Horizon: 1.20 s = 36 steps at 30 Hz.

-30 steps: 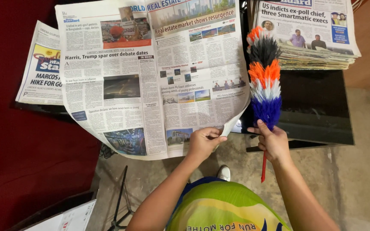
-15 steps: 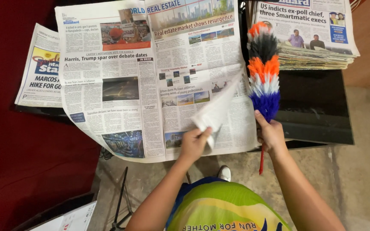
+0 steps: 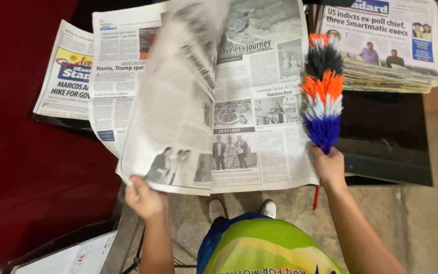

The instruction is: Dusting a stack of newspapers page by page using a feather duster.

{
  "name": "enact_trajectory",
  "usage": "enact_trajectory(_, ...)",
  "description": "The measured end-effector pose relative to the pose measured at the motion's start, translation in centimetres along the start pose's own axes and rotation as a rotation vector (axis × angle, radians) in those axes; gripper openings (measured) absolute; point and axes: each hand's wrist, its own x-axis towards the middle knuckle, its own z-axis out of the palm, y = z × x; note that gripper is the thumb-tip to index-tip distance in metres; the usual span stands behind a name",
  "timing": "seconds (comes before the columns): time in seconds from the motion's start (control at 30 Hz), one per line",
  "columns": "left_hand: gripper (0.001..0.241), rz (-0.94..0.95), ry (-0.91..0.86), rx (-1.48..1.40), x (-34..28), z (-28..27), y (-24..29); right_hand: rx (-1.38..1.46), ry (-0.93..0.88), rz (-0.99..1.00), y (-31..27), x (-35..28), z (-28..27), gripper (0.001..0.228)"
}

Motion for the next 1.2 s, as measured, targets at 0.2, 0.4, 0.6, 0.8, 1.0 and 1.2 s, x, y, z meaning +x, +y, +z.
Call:
enact_trajectory(0.2,0.049,-0.205,-0.007,-0.036,-1.6,-1.4,5.8,0.119,-0.051,-0.026,-1.5,-1.3,-0.8,0.022)
enact_trajectory(0.4,0.050,-0.590,0.292,-0.245,0.0,-2.7,5.9,0.101,-0.043,-0.069,-0.2,-0.1,-0.8,0.023)
enact_trajectory(0.6,0.059,-0.627,0.291,-0.439,8.0,-9.5,0.3,-0.041,0.018,-0.111,1.9,3.4,-1.1,0.022)
enact_trajectory(0.8,0.047,-0.536,-0.150,0.366,18.4,-5.7,2.9,-0.052,-0.050,-0.107,-0.6,4.4,-1.1,0.036)
enact_trajectory(1.0,0.074,-0.402,-0.440,0.742,23.5,3.1,2.6,-0.154,-0.057,-0.201,-1.8,7.1,0.4,0.036)
enact_trajectory(1.2,0.045,-0.215,-0.310,0.854,28.1,0.7,-5.8,-0.279,-0.083,-0.259,0.8,9.1,0.3,0.035)
